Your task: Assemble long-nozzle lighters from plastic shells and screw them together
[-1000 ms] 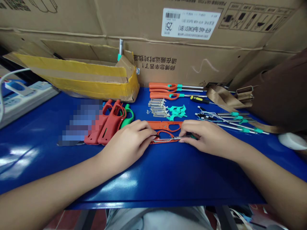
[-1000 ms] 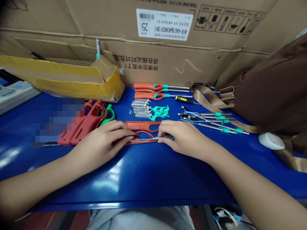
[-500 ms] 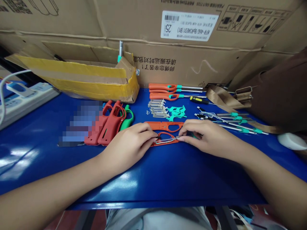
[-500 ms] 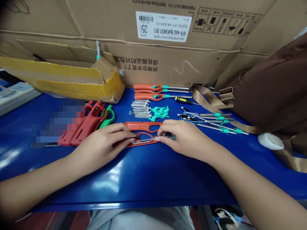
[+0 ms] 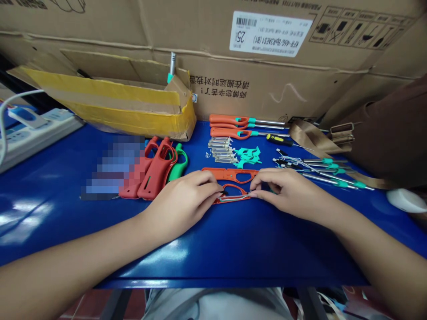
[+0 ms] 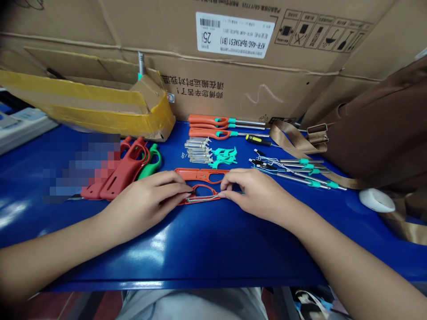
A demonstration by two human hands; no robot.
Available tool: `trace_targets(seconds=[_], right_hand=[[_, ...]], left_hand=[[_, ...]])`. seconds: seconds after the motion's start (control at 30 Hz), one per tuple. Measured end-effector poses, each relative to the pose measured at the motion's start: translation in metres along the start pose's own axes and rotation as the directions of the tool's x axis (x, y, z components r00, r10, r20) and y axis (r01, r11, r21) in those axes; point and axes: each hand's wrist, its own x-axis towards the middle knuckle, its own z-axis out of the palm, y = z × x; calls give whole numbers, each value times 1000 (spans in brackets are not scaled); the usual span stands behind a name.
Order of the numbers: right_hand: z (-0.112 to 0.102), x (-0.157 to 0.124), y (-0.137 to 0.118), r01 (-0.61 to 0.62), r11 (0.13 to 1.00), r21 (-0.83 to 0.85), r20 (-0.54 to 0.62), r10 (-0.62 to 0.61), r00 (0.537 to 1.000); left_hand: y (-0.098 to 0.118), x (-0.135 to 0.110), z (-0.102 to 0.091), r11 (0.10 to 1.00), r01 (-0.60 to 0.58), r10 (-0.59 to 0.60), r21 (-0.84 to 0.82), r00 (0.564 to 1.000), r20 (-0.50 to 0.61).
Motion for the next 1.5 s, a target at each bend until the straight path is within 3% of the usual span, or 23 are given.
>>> trace_targets(seconds=[0.33,0.63,0.77,0.93,1.03,1.27,1.5], right_hand=[[2,0,2,176,981,-83,4,-176,984],[3,1,4,133,991,-1,17,-133,991],[1,0,5,147,989,8,24,-148,989],[2,2,5,163,985,57,-4,-163,987],[5,5,4,137,982,134,-29,-134,991],[8,6,5,-58,978,199,10,57,998],[-1,2,9,181,977,115,32,-186,982]], left_hand=[[1,1,4,995,14,-16,-102,1000,-15],[9,1,0,990,61,-58,-129,998,25],[9,0,-1,991,44,-34,-128,996,78],[5,0,4,984,24,-13,-176,998,63],[4,1,4,983,8,2,-185,999,53],[3,2,3,981,-47,62,-189,995,72],[4,1,2,983,-67,84,-173,992,92]])
